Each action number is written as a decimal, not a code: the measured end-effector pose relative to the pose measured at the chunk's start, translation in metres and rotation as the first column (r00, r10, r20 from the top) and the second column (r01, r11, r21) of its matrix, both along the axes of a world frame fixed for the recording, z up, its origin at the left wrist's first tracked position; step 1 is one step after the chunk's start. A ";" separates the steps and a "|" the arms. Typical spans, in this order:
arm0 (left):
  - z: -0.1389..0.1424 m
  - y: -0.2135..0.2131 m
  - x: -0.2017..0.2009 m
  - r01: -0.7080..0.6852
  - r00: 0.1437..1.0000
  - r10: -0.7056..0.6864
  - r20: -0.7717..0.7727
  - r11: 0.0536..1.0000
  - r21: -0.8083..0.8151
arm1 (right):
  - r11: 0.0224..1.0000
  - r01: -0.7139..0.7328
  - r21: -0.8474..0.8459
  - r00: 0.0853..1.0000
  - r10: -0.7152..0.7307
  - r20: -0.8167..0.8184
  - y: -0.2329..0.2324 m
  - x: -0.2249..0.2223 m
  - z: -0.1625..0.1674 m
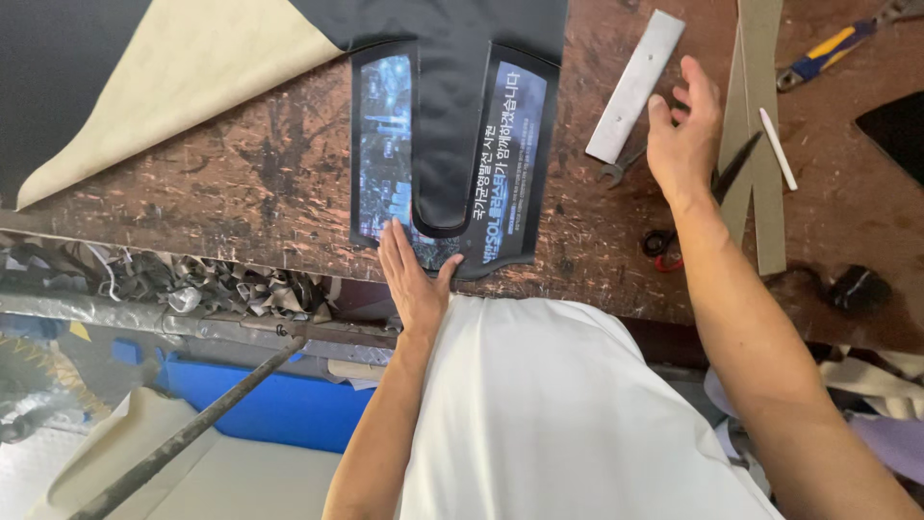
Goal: The person cuts pieces from black vinyl fabric on a work table using scissors, following a beige paper pattern template. They trace around the pattern with a marker, hold the pattern in place with a steel ruler and a bearing weight, cut along the marked outline, and reposition the pattern to cut another piece.
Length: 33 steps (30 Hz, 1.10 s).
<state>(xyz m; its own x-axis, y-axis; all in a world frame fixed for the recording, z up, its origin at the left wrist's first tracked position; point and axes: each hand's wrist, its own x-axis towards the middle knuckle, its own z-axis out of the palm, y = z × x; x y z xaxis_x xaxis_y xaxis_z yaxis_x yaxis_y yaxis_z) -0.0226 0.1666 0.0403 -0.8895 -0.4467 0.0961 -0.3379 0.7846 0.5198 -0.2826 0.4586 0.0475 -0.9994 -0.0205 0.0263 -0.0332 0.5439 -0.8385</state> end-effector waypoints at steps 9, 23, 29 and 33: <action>0.003 -0.015 0.006 -0.036 0.987 0.046 -0.154 0.997 0.063 | 0.983 -0.176 -0.048 0.984 0.175 -0.017 -0.042 0.080 0.005; 0.085 0.049 -0.054 0.312 0.943 -0.185 -0.278 0.786 0.534 | 0.871 -0.189 -0.454 0.796 0.406 0.448 -0.043 0.120 0.032; 0.128 0.049 -0.129 0.153 0.977 -0.210 -0.047 0.525 0.837 | 0.973 0.118 -0.200 0.896 -0.017 0.443 0.022 0.075 0.021; 0.177 0.032 -0.167 0.374 0.912 -0.031 -0.409 0.469 0.800 | 0.892 0.212 0.399 0.966 -0.128 -0.226 0.097 0.045 0.016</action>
